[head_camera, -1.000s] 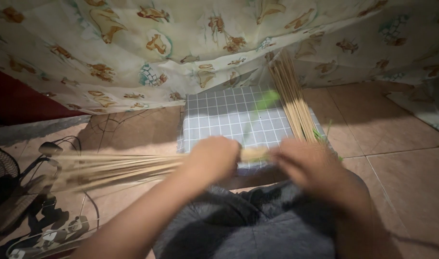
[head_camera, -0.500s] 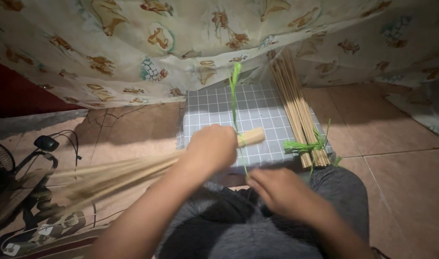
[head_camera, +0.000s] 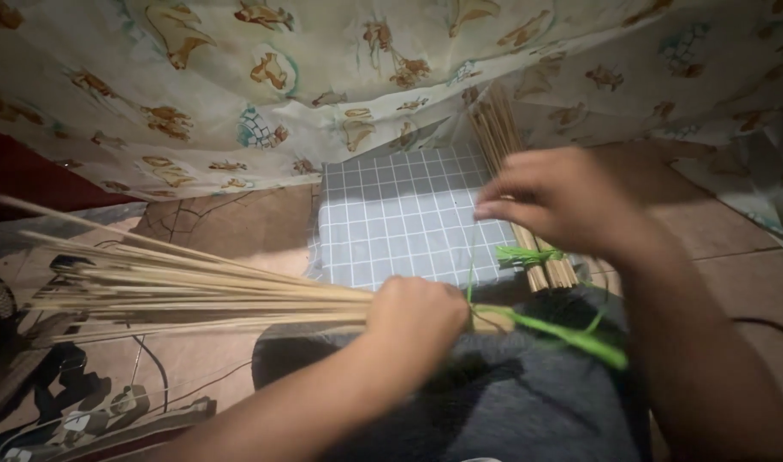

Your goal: Gathering thin wooden sticks into bundles and tying them together with green plastic strips.

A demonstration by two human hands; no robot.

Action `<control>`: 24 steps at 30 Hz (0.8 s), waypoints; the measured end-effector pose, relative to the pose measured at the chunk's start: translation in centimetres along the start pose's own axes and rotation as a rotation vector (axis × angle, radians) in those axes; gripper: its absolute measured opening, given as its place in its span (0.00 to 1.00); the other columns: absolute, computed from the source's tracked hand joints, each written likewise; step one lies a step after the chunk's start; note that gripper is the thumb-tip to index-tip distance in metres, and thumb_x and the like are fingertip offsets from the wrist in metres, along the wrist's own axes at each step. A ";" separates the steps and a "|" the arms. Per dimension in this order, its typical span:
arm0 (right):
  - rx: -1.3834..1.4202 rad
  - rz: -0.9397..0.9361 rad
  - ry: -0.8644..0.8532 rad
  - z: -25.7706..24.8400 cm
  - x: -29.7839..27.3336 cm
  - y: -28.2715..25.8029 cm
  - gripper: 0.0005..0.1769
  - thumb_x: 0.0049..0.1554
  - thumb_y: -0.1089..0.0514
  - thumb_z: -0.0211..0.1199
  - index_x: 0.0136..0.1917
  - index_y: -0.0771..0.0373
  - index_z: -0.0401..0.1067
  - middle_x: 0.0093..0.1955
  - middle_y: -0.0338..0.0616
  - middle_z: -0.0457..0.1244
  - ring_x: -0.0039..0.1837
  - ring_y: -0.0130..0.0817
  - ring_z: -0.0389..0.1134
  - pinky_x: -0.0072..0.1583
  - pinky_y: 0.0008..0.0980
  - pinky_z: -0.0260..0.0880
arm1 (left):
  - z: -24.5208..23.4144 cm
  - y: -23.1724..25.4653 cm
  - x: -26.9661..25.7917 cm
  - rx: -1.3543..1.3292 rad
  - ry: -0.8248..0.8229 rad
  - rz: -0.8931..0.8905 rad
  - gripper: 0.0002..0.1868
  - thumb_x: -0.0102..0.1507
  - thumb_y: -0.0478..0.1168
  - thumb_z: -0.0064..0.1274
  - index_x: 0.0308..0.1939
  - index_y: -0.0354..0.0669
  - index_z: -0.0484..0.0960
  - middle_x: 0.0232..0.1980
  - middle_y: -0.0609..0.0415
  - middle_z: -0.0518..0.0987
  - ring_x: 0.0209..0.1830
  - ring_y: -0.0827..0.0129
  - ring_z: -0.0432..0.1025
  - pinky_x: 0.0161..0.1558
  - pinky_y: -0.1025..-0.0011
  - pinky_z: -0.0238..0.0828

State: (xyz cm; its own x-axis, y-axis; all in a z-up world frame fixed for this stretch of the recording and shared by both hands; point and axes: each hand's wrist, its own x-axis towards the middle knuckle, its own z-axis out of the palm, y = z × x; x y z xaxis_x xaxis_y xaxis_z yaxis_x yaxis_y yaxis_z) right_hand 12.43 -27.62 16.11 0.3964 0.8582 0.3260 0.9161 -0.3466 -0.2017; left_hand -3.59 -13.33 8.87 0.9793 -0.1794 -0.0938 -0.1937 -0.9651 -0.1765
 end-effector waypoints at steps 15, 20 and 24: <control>0.149 0.075 -0.260 5.3 -10.3 -6.3 0.08 0.57 0.50 0.58 0.47 0.50 0.74 0.43 0.32 0.73 0.35 0.36 0.73 0.39 0.36 0.73 | 2.2 -4.2 0.4 -0.152 0.299 -0.274 0.04 0.53 0.38 0.57 0.23 0.46 0.82 0.25 0.51 0.80 0.20 0.57 0.74 0.26 0.60 0.72; -0.195 -0.148 -0.087 0.8 -8.0 -5.3 0.07 0.55 0.58 0.62 0.49 0.51 0.73 0.35 0.31 0.69 0.28 0.23 0.67 0.29 0.22 0.70 | 2.0 -2.3 0.6 0.011 0.035 -0.149 0.08 0.62 0.42 0.57 0.33 0.42 0.81 0.24 0.54 0.80 0.16 0.69 0.72 0.19 0.70 0.71; -0.098 -0.174 0.000 1.1 -3.3 -2.3 0.07 0.50 0.57 0.67 0.43 0.49 0.76 0.34 0.28 0.69 0.29 0.25 0.65 0.31 0.26 0.65 | 1.1 0.2 -0.6 -0.012 0.020 -0.019 0.06 0.62 0.41 0.56 0.31 0.46 0.82 0.31 0.56 0.81 0.20 0.67 0.72 0.27 0.65 0.71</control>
